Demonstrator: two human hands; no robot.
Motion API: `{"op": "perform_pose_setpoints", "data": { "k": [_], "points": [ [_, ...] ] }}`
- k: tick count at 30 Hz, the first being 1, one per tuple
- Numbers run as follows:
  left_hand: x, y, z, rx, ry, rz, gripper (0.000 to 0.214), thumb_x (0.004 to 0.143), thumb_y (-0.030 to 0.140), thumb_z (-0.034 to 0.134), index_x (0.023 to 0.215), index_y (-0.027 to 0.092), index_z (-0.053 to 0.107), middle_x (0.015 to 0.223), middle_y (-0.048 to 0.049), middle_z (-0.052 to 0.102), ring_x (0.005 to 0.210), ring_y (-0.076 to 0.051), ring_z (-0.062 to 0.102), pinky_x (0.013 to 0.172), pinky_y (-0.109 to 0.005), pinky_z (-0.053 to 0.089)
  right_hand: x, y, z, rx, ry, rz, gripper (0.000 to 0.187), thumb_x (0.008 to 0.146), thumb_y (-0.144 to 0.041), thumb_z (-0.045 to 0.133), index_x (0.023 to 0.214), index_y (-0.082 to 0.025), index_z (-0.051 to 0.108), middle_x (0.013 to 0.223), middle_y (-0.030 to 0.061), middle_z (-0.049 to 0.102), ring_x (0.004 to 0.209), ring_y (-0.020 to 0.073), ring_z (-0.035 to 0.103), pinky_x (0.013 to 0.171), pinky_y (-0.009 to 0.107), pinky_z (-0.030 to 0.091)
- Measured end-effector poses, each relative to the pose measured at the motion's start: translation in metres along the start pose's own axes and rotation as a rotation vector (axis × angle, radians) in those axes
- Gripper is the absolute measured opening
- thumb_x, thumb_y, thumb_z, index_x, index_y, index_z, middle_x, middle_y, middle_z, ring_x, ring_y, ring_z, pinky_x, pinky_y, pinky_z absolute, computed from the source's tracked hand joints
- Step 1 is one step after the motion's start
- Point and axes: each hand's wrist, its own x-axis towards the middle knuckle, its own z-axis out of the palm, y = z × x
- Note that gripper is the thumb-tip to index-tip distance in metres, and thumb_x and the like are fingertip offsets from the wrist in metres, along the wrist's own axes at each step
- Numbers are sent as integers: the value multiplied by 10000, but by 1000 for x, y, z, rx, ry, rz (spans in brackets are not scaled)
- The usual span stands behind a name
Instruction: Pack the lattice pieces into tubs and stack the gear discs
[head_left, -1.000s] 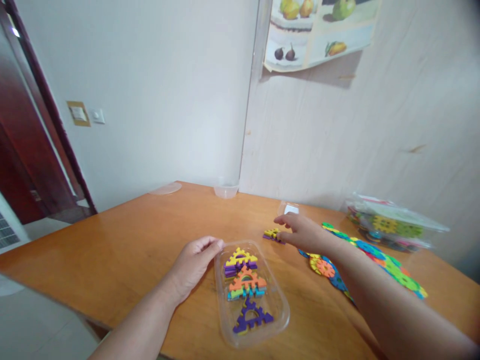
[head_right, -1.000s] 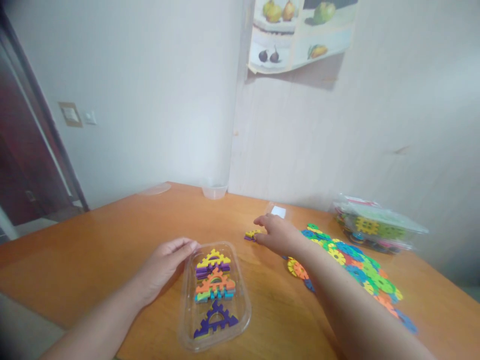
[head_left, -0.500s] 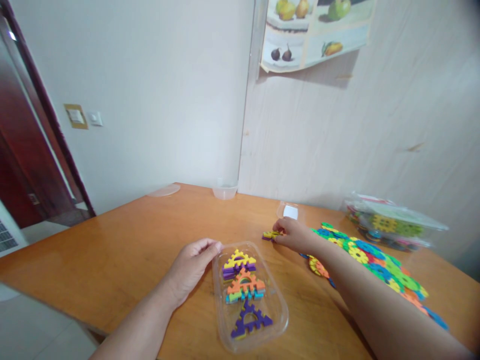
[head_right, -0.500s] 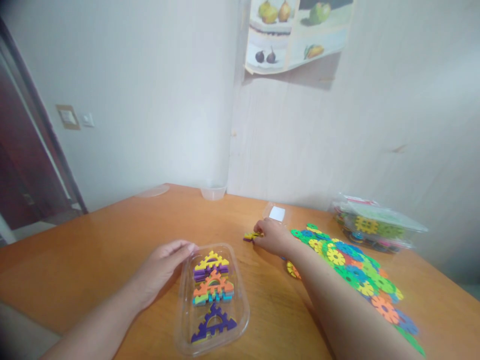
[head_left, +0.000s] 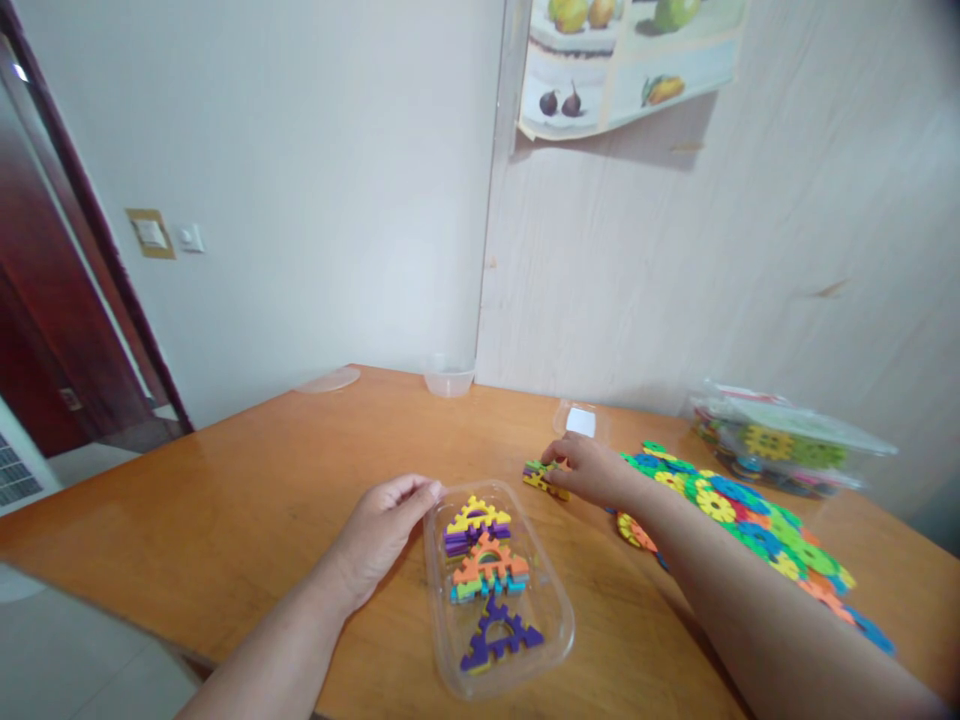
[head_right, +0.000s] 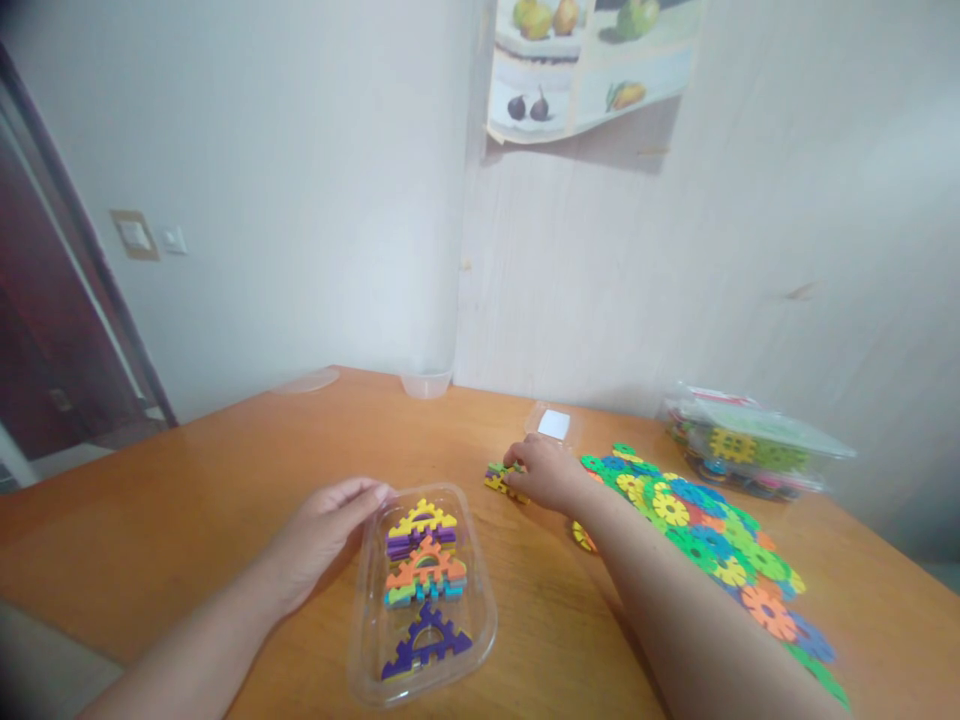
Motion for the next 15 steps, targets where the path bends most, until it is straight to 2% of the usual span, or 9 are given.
{"op": "perform_pose_setpoints", "data": {
  "k": [7, 11, 15],
  "points": [
    [-1, 1, 1, -4, 4, -2, 405, 799, 556, 639, 854, 162, 712, 855, -46, 725, 859, -227, 619, 797, -297, 436, -6, -3, -1, -68, 3, 60, 346, 761, -459, 675, 987, -198, 653, 992, 87, 669, 877, 217, 601, 658, 269, 373],
    [-1, 1, 1, -5, 0, -5, 396, 801, 556, 638, 843, 169, 710, 848, -37, 726, 849, -216, 620, 783, -284, 435, -4, -3, 4, -30, 12, 62, 210, 753, -346, 671, 892, -197, 624, 914, 55, 669, 815, 185, 589, 625, 253, 349],
    [0, -1, 1, -16, 7, 6, 378, 797, 542, 649, 836, 172, 715, 851, -37, 728, 849, -213, 623, 785, -281, 439, -4, -6, -1, 197, 27, 78, 79, 776, -261, 610, 798, -192, 581, 745, 9, 635, 681, 138, 544, 576, 232, 341]
  ]
}}
